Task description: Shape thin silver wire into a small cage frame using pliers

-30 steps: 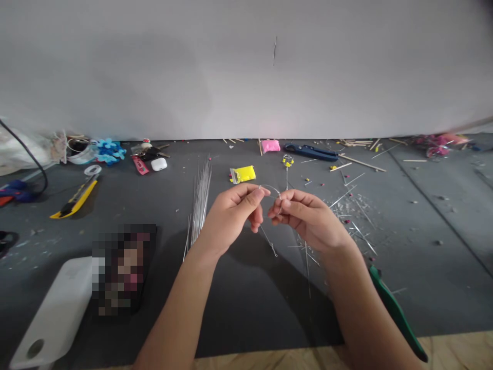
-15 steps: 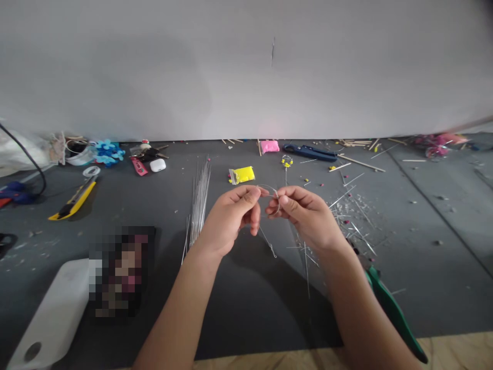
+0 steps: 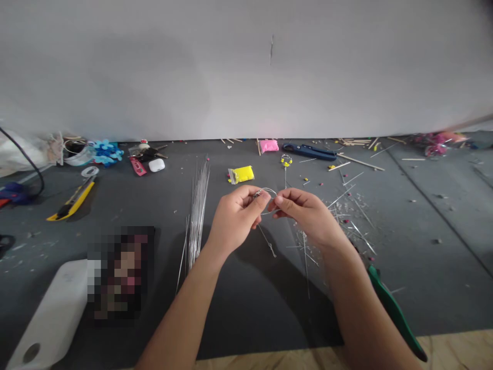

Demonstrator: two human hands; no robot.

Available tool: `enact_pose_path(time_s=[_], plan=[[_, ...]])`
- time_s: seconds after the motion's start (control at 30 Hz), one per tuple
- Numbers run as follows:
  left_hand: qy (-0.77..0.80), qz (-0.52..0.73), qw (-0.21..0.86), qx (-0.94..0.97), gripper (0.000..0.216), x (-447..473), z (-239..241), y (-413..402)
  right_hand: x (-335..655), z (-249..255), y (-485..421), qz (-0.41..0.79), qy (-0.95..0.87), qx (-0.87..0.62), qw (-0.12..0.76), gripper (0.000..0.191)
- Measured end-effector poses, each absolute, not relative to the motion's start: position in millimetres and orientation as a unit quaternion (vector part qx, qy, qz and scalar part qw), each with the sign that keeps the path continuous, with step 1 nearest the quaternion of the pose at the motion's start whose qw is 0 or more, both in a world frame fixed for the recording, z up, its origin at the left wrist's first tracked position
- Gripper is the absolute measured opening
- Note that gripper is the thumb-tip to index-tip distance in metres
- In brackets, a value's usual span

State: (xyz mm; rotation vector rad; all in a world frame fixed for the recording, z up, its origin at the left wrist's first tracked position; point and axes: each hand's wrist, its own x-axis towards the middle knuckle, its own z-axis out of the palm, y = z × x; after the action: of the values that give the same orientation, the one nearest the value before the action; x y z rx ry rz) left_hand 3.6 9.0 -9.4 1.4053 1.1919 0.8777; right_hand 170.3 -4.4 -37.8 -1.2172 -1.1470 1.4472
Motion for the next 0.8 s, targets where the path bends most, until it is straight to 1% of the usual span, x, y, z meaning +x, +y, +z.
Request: enact_pose_path(time_s=[0.1, 0.17, 0.27, 0.37, 0.43, 0.6, 0.7, 0.8], plan=[[0.519, 0.332, 0.502, 0.607, 0.021, 1, -10, 10, 171, -38, -5, 0.566, -0.503, -0.515, 0.402, 0.023], [0.535, 0.312, 0.469, 0.629, 0.021, 0, -11, 9, 170, -39, -5, 0.546, -0.517, -0.539, 0.380, 0.025], [0.558, 0.290, 0.411, 0.660, 0.021, 1, -11, 8, 168, -41, -4, 0.522, -0.517, -0.570, 0.367, 0.028], [0.567, 0.280, 0.393, 0.667, 0.020, 2, -10, 7, 167, -43, -4, 0.517, -0.512, -0.579, 0.368, 0.028], [0.563, 0.289, 0.418, 0.652, 0.019, 1, -7, 6, 167, -42, -4, 0.522, -0.510, -0.567, 0.381, 0.027], [0.531, 0.334, 0.539, 0.562, 0.021, -4, -3, 9, 168, -34, -7, 0.590, -0.486, -0.471, 0.440, 0.013], [0.508, 0.342, 0.595, 0.521, 0.024, -8, -5, 12, 168, -31, -9, 0.623, -0.473, -0.437, 0.444, 0.006], [0.479, 0.334, 0.648, 0.489, 0.025, -11, -9, 15, 167, -31, -10, 0.630, -0.467, -0.430, 0.447, 0.006]])
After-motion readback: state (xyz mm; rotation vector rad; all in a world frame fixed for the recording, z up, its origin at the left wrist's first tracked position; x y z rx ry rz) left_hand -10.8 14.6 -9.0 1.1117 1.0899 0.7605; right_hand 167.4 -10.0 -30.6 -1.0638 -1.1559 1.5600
